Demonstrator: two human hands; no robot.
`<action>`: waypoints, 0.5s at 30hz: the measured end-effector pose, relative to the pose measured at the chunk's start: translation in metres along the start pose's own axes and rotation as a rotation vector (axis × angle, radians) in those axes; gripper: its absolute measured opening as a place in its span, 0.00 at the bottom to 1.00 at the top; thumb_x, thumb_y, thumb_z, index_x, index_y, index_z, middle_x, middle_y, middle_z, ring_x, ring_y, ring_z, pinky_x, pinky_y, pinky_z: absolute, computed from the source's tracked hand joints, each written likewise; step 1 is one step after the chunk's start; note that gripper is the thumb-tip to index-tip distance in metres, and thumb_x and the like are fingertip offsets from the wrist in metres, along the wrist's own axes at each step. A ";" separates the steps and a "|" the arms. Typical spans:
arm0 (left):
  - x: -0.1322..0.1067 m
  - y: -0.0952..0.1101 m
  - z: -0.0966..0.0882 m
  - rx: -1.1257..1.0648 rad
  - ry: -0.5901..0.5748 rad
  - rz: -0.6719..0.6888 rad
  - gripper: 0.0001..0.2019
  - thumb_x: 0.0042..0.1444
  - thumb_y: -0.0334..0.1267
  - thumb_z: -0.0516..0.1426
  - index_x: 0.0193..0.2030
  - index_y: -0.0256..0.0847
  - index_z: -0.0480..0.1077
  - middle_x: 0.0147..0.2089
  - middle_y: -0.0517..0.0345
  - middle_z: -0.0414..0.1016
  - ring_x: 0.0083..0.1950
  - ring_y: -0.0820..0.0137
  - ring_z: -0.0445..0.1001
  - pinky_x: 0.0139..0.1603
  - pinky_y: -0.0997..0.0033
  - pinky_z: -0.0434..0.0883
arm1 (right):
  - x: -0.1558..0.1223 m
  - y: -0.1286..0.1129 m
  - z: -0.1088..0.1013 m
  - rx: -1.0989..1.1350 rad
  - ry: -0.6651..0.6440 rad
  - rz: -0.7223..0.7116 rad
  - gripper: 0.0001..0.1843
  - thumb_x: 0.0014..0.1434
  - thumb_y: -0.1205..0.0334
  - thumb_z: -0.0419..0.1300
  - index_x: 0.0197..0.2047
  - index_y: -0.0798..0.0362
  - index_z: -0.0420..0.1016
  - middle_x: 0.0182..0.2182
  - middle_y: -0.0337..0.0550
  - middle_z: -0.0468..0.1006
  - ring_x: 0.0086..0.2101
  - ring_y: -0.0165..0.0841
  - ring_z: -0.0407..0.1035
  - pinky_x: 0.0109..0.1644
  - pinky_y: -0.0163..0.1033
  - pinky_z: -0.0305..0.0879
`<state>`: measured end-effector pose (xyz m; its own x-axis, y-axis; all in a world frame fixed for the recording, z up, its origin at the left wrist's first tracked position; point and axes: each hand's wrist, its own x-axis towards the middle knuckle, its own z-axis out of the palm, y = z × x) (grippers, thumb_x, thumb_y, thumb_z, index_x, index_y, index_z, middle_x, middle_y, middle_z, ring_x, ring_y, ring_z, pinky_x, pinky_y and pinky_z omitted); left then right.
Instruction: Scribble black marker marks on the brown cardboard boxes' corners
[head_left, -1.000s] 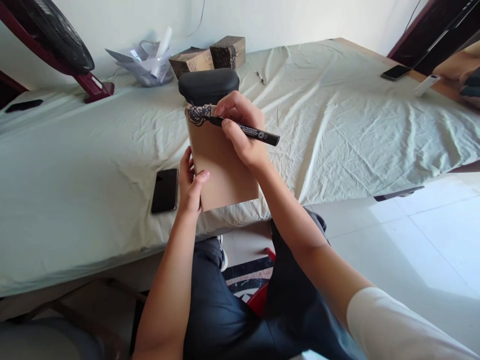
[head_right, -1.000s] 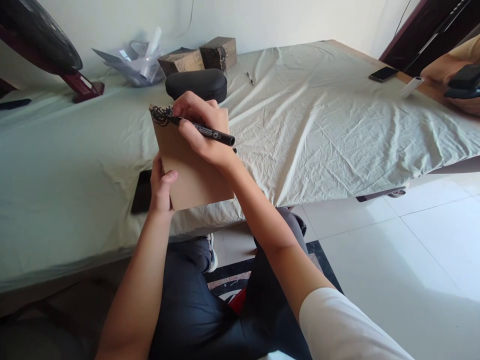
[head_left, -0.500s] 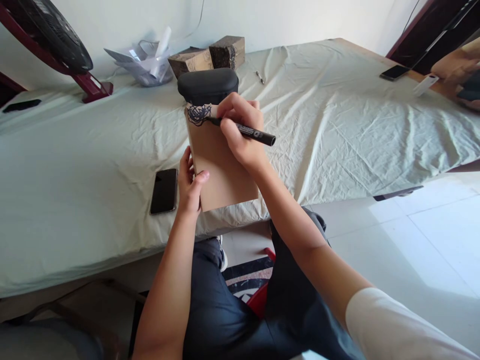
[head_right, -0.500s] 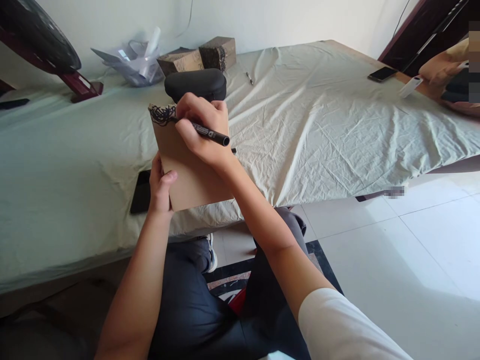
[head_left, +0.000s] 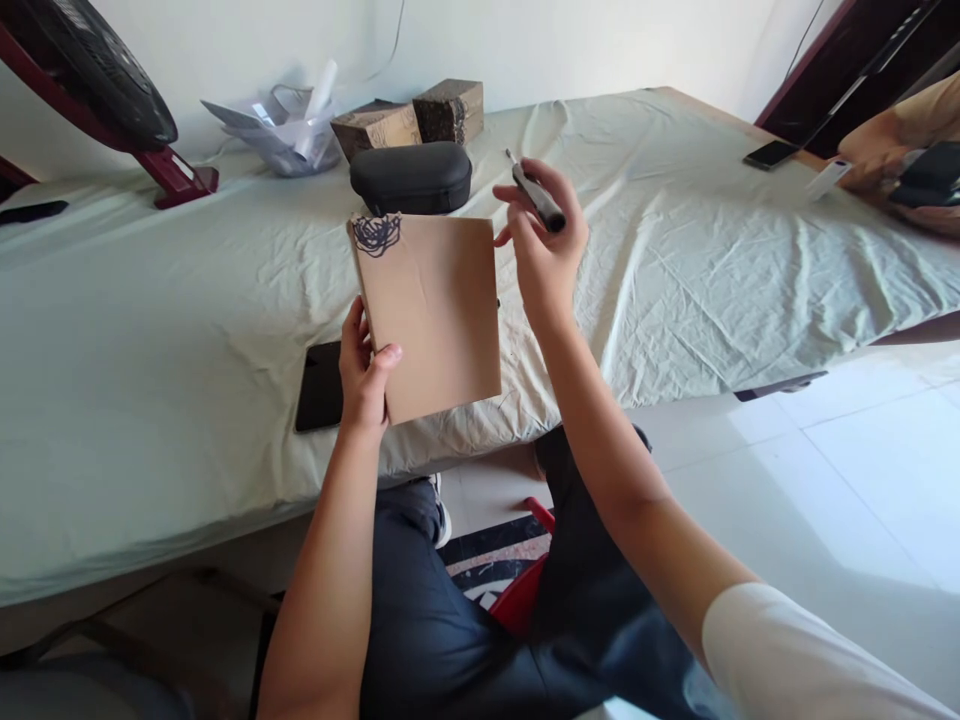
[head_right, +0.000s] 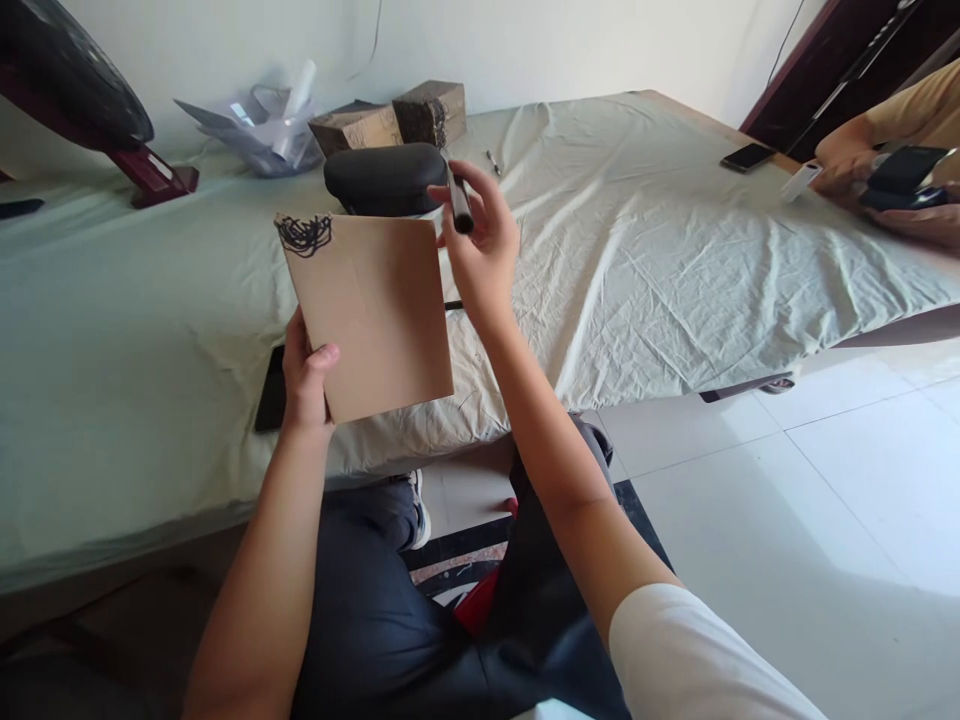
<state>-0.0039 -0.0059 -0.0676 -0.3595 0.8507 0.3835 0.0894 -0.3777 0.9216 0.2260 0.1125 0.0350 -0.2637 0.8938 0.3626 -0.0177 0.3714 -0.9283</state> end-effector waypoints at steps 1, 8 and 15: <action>0.001 0.000 -0.002 -0.010 -0.002 -0.001 0.44 0.49 0.60 0.71 0.73 0.56 0.71 0.70 0.50 0.76 0.65 0.51 0.77 0.62 0.51 0.77 | 0.005 0.011 -0.009 0.037 0.085 -0.038 0.33 0.75 0.33 0.50 0.77 0.34 0.60 0.64 0.47 0.80 0.63 0.49 0.78 0.52 0.50 0.83; 0.004 -0.013 -0.006 -0.065 0.033 0.062 0.44 0.47 0.61 0.73 0.71 0.52 0.73 0.64 0.49 0.80 0.60 0.55 0.79 0.58 0.58 0.79 | -0.005 0.103 -0.046 0.173 0.121 0.097 0.23 0.66 0.43 0.65 0.59 0.41 0.69 0.45 0.40 0.86 0.29 0.31 0.77 0.32 0.38 0.75; 0.013 -0.035 -0.020 -0.019 0.105 0.186 0.50 0.45 0.66 0.71 0.74 0.52 0.69 0.68 0.46 0.76 0.66 0.49 0.78 0.64 0.51 0.78 | -0.034 0.118 -0.074 -0.788 -0.098 0.082 0.17 0.63 0.68 0.58 0.53 0.51 0.80 0.49 0.51 0.84 0.40 0.41 0.76 0.49 0.49 0.72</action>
<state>-0.0304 0.0114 -0.0964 -0.4330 0.7234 0.5378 0.1461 -0.5324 0.8338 0.3045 0.1446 -0.0806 -0.3190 0.9133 0.2533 0.6826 0.4068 -0.6072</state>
